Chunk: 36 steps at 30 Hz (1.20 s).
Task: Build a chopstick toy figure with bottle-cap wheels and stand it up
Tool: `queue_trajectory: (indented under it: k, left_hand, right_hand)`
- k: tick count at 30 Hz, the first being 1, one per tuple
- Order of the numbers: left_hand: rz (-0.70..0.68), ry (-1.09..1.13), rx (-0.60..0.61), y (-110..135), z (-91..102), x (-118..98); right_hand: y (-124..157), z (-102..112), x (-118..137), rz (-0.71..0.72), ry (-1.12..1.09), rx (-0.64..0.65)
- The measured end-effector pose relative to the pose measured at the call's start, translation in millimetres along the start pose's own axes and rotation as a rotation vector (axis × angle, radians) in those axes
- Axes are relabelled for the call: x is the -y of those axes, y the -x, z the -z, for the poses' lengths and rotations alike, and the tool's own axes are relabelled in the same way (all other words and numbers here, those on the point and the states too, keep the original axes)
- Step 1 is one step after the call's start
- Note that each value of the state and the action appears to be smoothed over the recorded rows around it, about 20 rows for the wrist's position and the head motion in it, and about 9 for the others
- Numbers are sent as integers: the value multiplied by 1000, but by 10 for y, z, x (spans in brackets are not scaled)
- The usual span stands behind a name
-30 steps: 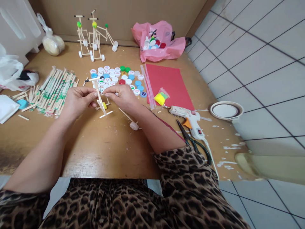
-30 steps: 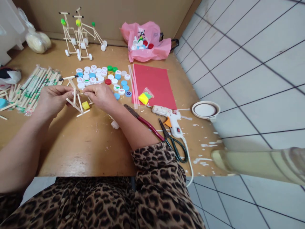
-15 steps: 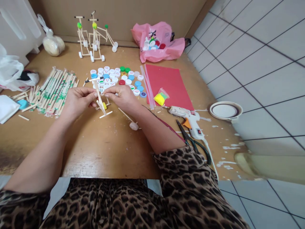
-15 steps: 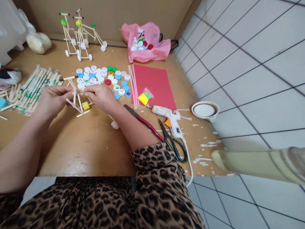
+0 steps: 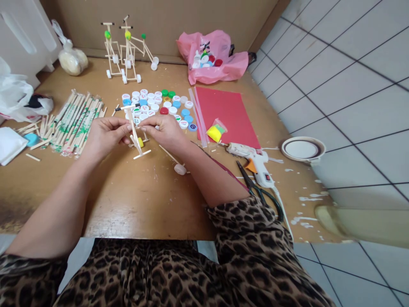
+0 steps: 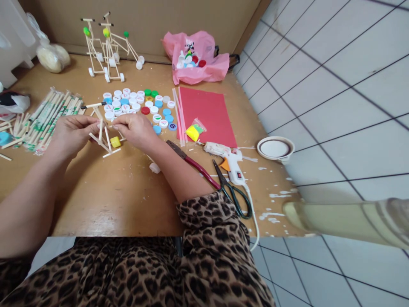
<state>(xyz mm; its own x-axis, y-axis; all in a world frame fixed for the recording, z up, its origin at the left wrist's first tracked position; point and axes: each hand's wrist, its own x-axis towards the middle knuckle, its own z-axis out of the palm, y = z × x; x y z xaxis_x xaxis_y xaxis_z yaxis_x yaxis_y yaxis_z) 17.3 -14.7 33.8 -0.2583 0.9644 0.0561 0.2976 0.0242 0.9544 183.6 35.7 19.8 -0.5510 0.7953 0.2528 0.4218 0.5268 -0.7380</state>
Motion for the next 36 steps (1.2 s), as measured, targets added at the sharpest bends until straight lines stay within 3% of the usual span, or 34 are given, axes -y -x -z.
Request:
queue_trajectory:
  k: [10,18,27,36]
  left_hand:
    - [26,50,54,10,-4,-34]
    - [29,84,64,28,-10,-48]
    - [-10,69,102,0,15,4]
    - [-128,150,119,-70,27,193]
  right_hand:
    - [-26,14,18,-14,-136,-106]
    - [-193,67,167,112,-153,-166]
    - [-251,3,178,155,-117,-103]
    - [-256,7,154,182,-129,-99]
